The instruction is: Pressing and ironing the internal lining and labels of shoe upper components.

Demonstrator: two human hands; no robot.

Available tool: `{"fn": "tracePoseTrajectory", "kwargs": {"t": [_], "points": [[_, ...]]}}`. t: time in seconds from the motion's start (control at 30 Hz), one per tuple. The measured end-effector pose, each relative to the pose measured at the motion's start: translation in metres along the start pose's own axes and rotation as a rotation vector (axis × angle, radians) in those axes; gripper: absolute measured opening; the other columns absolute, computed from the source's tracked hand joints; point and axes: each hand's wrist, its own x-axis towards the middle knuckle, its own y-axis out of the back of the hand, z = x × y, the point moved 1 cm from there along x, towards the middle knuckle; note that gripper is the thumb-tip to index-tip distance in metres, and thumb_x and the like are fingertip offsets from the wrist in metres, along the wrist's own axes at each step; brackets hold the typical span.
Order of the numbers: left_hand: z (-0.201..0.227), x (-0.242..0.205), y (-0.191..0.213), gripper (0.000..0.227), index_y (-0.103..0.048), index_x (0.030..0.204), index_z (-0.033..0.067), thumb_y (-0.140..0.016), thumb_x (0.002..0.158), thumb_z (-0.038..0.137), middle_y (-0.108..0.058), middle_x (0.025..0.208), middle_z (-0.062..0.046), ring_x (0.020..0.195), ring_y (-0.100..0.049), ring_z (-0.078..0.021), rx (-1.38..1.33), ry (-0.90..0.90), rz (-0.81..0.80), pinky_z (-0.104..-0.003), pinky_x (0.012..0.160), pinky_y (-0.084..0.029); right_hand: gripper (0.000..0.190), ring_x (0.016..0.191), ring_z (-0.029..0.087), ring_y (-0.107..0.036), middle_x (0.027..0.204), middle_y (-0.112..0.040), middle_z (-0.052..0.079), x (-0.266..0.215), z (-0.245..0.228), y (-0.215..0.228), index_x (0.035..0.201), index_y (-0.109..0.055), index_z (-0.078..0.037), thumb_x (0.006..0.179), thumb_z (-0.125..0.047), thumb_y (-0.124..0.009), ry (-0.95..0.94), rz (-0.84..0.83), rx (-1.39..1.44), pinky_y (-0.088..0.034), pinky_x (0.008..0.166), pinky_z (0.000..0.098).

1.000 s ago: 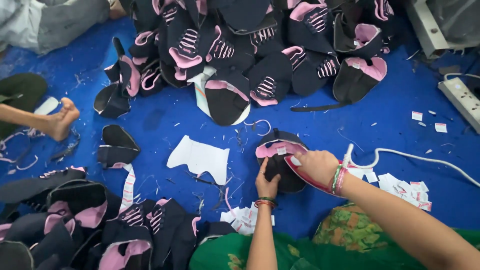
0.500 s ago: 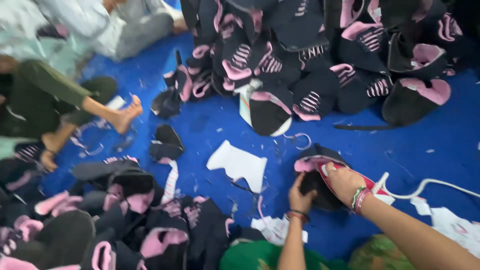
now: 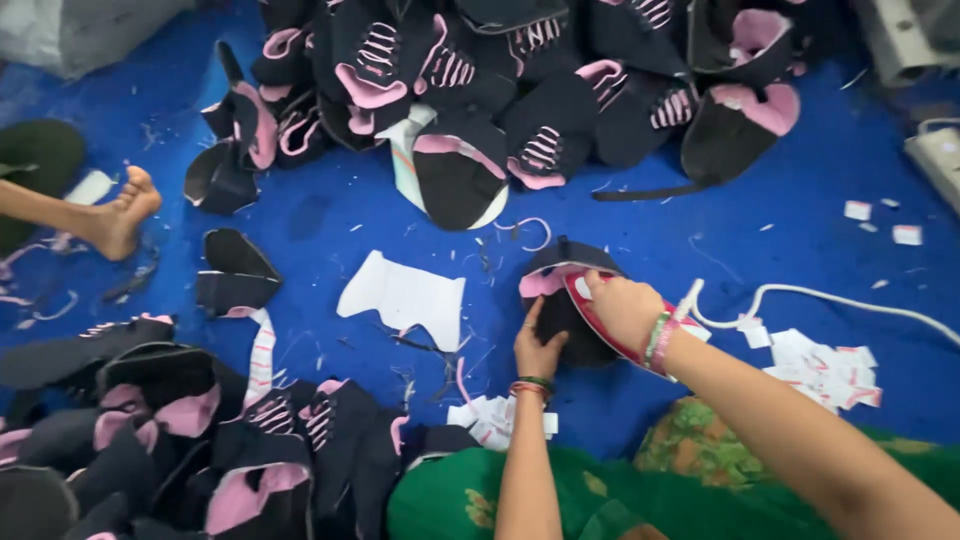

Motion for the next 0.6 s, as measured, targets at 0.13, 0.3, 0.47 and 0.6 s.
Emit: {"fn": "tracePoseTrajectory", "kwargs": {"t": [0.13,0.3,0.47,0.6], "points": [[0.015,-0.002,0.014,0.084,-0.054,0.148,0.0102,-0.082,0.07,-0.007,-0.066,0.138,-0.014,0.123,-0.064,-0.0221,0.206,-0.117,0.04,-0.035,0.105,-0.051,0.037,0.077,0.038,-0.075,0.087,-0.074,0.022,0.018,-0.015,0.014,0.13,-0.055,-0.007,0.099,-0.025,-0.049,0.046,0.035,0.1,-0.061,0.066,0.0494],[0.024,-0.005,0.003,0.08,-0.055,0.147,0.0125,-0.079,0.073,-0.005,-0.071,0.132,-0.012,0.117,-0.069,-0.0204,0.196,-0.006,0.025,-0.032,0.103,-0.053,0.04,0.082,0.035,-0.076,0.091,-0.074,0.019,-0.004,-0.002,0.033,0.135,-0.052,-0.012,0.097,-0.022,-0.051,0.135,-0.084,-0.052,-0.062,0.066,0.0459],[0.038,-0.014,0.0,0.079,-0.057,0.147,0.014,-0.077,0.074,-0.005,-0.072,0.13,-0.012,0.114,-0.071,-0.0209,0.209,0.015,0.02,-0.033,0.099,-0.055,0.04,0.08,0.031,-0.077,0.087,-0.075,0.018,-0.009,0.018,0.015,0.134,-0.053,-0.008,0.095,-0.013,-0.051,0.051,0.019,-0.111,-0.063,0.062,0.0409],[0.029,-0.013,0.0,0.078,-0.057,0.146,0.0143,-0.077,0.074,-0.007,-0.072,0.131,-0.013,0.116,-0.07,-0.0224,0.264,-0.055,0.047,-0.034,0.099,-0.054,0.036,0.078,0.03,-0.077,0.086,-0.075,0.016,-0.019,0.037,0.012,0.129,-0.056,-0.006,0.095,-0.013,-0.052,0.041,0.06,-0.159,-0.062,0.062,0.0393]]}}
